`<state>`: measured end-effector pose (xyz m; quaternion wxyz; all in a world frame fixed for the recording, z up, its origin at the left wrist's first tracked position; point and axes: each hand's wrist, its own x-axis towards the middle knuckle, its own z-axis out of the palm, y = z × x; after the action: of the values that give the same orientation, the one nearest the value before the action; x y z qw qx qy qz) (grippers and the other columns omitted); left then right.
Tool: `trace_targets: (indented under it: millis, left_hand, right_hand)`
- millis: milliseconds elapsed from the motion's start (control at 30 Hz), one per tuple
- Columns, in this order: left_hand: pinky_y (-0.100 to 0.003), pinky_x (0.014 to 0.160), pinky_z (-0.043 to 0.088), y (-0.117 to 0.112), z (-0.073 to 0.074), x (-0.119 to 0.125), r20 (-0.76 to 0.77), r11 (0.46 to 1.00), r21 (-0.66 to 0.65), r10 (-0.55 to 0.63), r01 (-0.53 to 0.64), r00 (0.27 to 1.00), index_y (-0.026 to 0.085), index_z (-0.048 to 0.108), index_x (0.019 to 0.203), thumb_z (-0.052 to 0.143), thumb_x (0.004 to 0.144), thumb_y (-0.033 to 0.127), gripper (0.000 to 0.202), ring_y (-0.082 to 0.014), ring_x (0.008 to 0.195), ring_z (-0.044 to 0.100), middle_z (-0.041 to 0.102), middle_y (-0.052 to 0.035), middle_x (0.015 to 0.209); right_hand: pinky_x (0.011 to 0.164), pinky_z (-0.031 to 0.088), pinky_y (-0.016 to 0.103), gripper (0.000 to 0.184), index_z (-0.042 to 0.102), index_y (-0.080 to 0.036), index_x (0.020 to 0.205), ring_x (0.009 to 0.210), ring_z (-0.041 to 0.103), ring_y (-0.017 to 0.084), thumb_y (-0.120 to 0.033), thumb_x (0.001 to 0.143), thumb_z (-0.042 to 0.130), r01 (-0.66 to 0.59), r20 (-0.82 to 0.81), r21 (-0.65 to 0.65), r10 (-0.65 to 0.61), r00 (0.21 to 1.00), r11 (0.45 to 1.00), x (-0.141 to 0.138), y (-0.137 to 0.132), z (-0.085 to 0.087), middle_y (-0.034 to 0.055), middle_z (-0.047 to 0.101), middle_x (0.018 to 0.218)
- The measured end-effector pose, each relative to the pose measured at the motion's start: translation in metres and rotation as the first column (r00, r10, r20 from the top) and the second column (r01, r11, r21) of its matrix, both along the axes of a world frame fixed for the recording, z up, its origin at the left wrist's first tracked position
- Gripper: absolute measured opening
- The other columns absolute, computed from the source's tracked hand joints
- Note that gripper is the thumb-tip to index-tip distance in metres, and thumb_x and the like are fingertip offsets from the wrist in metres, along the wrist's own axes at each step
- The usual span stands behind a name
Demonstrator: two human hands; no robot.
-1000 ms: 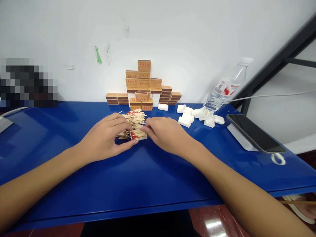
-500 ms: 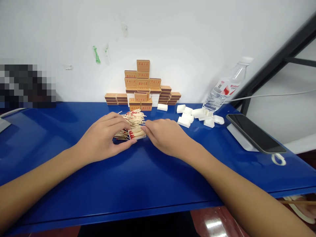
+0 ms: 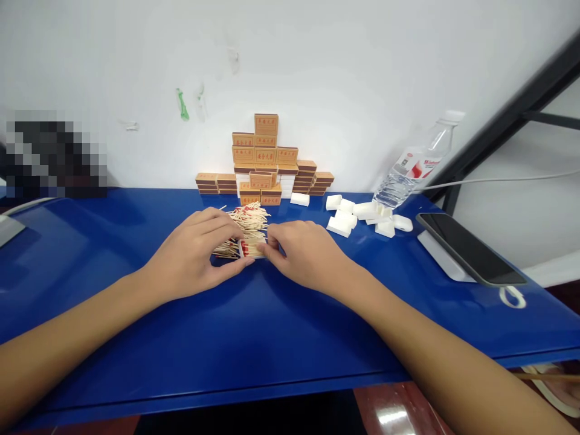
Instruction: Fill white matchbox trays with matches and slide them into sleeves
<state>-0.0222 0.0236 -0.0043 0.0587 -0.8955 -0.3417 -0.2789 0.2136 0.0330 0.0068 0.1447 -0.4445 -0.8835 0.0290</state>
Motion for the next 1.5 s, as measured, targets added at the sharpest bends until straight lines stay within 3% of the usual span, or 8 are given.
trace_targets:
  millis: [133,233,367,467,700,1500]
  left_hand:
    - [-0.043,0.085,0.050,0.0003,-0.0013,-0.0003,0.010,1.000,-0.007,-0.018,0.018,1.000,0.015,0.068,0.103,0.062,0.098,0.047,0.033,-0.0274,0.097,0.062,0.072,-0.0098,0.097]
    - [-0.044,0.091,0.050,-0.0001,-0.0016,0.0010,0.039,0.995,-0.076,-0.059,0.062,0.997,0.017,0.068,0.105,0.064,0.098,0.046,0.030,-0.0259,0.096,0.062,0.071,-0.0081,0.096]
    - [-0.044,0.094,0.050,-0.0016,-0.0032,0.0036,0.080,0.971,-0.201,-0.115,0.129,0.990,0.019,0.069,0.102,0.066,0.097,0.047,0.029,-0.0234,0.095,0.062,0.071,-0.0057,0.095]
    - [-0.046,0.098,0.050,-0.0027,-0.0057,0.0042,0.052,0.956,-0.262,-0.121,0.130,0.991,0.021,0.070,0.097,0.072,0.093,0.047,0.027,-0.0255,0.104,0.062,0.071,-0.0065,0.103]
    - [-0.049,0.107,0.047,-0.0036,-0.0077,0.0028,0.008,0.963,-0.224,-0.155,0.153,0.988,0.020,0.071,0.096,0.076,0.088,0.042,0.024,-0.0281,0.118,0.058,0.067,-0.0088,0.118]
    - [-0.046,0.101,0.050,-0.0043,-0.0055,0.0021,-0.034,0.966,-0.196,-0.178,0.167,0.984,0.019,0.069,0.096,0.072,0.091,0.041,0.023,-0.0269,0.109,0.060,0.067,-0.0084,0.108]
  right_hand:
    - [0.060,0.025,0.028,0.021,0.054,-0.020,0.084,0.060,0.044,0.012,-0.032,0.100,0.061,-0.014,-0.077,-0.007,0.013,0.997,1.000,0.0014,0.0014,-0.0007,-0.0021,0.056,0.072]
    - [0.062,0.030,0.027,0.013,0.057,-0.020,0.092,0.065,0.047,0.013,-0.029,0.099,0.061,-0.106,-0.154,-0.033,0.100,0.983,0.994,0.0027,0.0014,0.0020,-0.0010,0.058,0.080]
    - [0.064,0.033,0.027,0.015,0.058,-0.020,0.090,0.070,0.049,0.013,-0.031,0.099,0.063,-0.186,-0.151,-0.110,0.168,0.974,0.976,0.0034,-0.0007,0.0057,-0.0003,0.058,0.084]
    - [0.063,0.032,0.027,0.017,0.057,-0.020,0.089,0.070,0.049,0.013,-0.032,0.099,0.065,-0.210,-0.122,-0.169,0.191,0.974,0.963,0.0050,-0.0001,0.0053,-0.0009,0.057,0.083]
    - [0.064,0.032,0.027,0.020,0.058,-0.019,0.084,0.068,0.048,0.013,-0.030,0.099,0.064,-0.238,-0.091,-0.215,0.224,0.970,0.947,0.0070,0.0032,0.0028,-0.0013,0.057,0.079]
    - [0.063,0.033,0.028,0.024,0.061,-0.020,0.087,0.069,0.049,0.013,-0.040,0.099,0.067,-0.221,-0.093,-0.244,0.204,0.975,0.944,0.0070,0.0017,0.0031,-0.0014,0.060,0.081]
